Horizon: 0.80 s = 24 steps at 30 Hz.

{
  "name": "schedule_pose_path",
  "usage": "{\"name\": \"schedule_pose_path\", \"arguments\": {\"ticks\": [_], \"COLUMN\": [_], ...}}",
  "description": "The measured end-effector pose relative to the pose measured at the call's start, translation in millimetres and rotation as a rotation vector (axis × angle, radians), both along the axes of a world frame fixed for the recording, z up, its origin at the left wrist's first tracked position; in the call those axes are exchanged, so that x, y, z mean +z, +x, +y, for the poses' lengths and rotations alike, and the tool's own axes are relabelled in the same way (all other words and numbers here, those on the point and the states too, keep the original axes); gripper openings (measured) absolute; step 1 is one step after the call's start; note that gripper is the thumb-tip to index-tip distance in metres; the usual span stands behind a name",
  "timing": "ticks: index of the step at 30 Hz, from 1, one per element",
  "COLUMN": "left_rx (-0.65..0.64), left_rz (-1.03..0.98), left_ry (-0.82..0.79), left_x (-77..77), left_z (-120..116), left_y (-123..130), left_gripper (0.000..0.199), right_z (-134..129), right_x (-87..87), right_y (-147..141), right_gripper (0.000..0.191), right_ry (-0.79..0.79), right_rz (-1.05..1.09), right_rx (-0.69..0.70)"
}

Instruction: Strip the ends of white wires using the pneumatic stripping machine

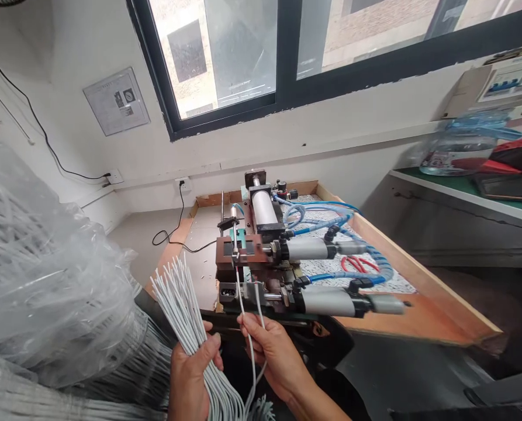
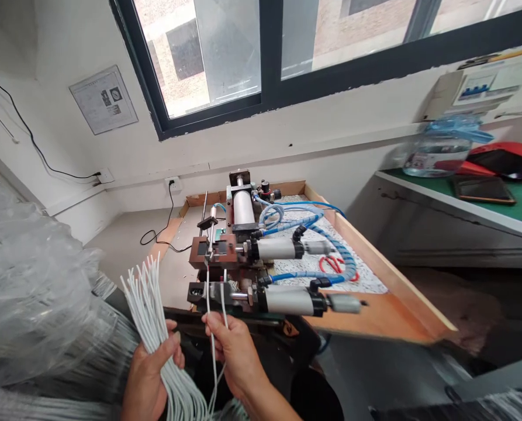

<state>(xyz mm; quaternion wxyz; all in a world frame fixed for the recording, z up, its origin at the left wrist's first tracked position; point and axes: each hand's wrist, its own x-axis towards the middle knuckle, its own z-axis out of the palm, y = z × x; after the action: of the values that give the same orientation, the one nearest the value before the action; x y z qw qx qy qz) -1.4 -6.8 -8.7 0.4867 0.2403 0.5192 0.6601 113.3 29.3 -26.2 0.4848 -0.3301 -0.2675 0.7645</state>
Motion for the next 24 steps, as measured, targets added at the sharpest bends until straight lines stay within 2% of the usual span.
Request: {"name": "schedule_pose_path", "arguments": {"ticks": [5,9,17,24], "left_rx": [0.015,-0.061,-0.158,-0.009], "left_rz": [0.007,-0.010,0.040,0.060], "left_ry": [0.002,-0.006,0.021,0.078], "left_x": [0.3,-0.7,-2.4,-7.3], "left_z": [-1,-5,-16,-20], "left_y": [-7,-9,-8,-9], "left_gripper": [0.015,0.013,0.014,0.016], "right_z": [-30,-47,-62,-72], "right_x": [-12.2,-15.2,-16.9,-22.0], "right_y": [5,7,5,7], "right_gripper": [0.029,0.028,0.029,0.029], "right_ry": [0.010,-0.083,-0.202,-0.123], "right_rz": [-0.069,-0.058,-0.010,-0.043], "right_rx": [0.278,0.406,0.529,0.621]}}
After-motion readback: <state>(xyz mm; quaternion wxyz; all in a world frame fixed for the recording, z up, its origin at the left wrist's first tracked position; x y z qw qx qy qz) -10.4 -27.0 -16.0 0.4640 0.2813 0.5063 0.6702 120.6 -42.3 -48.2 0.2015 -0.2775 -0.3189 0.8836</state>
